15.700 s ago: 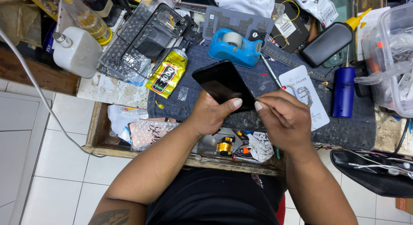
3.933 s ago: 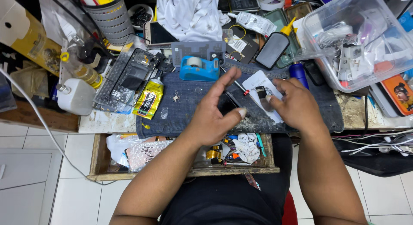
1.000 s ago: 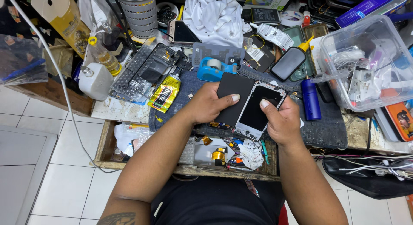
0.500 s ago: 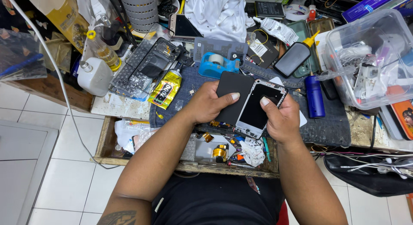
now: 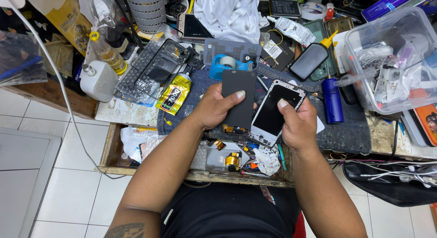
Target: The person separates the screen assembly from a mobile phone, cleans the internal edges of the frame with a brush and a thin tool, and applies adhesive from a tube.
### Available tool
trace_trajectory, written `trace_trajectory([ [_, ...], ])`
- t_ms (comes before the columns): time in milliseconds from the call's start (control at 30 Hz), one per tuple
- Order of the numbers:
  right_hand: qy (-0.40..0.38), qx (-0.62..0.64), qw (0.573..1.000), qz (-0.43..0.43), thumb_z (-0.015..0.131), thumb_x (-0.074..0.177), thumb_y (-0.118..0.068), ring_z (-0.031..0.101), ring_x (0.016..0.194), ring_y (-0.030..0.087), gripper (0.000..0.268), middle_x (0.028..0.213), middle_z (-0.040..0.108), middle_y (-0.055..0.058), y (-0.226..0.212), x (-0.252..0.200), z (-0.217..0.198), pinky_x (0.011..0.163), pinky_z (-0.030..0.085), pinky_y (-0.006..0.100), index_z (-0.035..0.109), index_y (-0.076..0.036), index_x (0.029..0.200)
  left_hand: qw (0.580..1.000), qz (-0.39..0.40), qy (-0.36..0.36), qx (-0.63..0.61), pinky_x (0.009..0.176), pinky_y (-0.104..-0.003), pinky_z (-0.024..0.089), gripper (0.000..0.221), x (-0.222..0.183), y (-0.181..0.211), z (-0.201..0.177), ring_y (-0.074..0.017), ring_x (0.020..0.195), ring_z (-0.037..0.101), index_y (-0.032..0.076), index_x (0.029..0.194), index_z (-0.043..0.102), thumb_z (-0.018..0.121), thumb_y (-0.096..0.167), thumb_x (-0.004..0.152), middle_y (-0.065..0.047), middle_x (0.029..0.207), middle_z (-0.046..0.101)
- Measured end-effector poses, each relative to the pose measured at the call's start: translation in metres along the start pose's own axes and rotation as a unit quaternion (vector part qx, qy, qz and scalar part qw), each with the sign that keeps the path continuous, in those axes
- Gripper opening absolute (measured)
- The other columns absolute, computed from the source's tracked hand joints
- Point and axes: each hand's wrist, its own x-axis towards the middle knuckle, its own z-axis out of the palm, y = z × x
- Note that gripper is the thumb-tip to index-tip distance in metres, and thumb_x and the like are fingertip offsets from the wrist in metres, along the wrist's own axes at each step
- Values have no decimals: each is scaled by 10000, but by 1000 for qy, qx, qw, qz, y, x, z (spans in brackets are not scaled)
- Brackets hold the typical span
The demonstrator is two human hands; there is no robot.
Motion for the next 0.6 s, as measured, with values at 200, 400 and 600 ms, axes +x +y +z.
trace_trajectory([
  [200,-21,-17,1000,1,589,1020,-37,666,1119,145,273,1225,704,75,0,2,-4,1031,521,315,630,14,1285,998,3,-18,66,804,-331,635,329,0,5,-7,-182,903,755,-13,1213,663,658,251,1017,-135,1019,775],
  [400,-5,46,999,-8,586,1036,-6,669,1139,165,278,1248,697,88,2,1,-4,1077,522,332,614,18,1312,999,18,3,27,804,-347,639,307,-3,8,-10,-207,911,760,-5,1198,634,679,234,1011,-150,1008,771],
  [600,27,61,998,4,589,1022,-3,668,1135,162,305,1251,691,76,4,5,-9,1068,523,327,612,2,1326,989,70,66,112,870,-317,618,298,-4,6,-9,-156,968,735,-1,1214,646,647,234,1031,-98,1072,764],
])
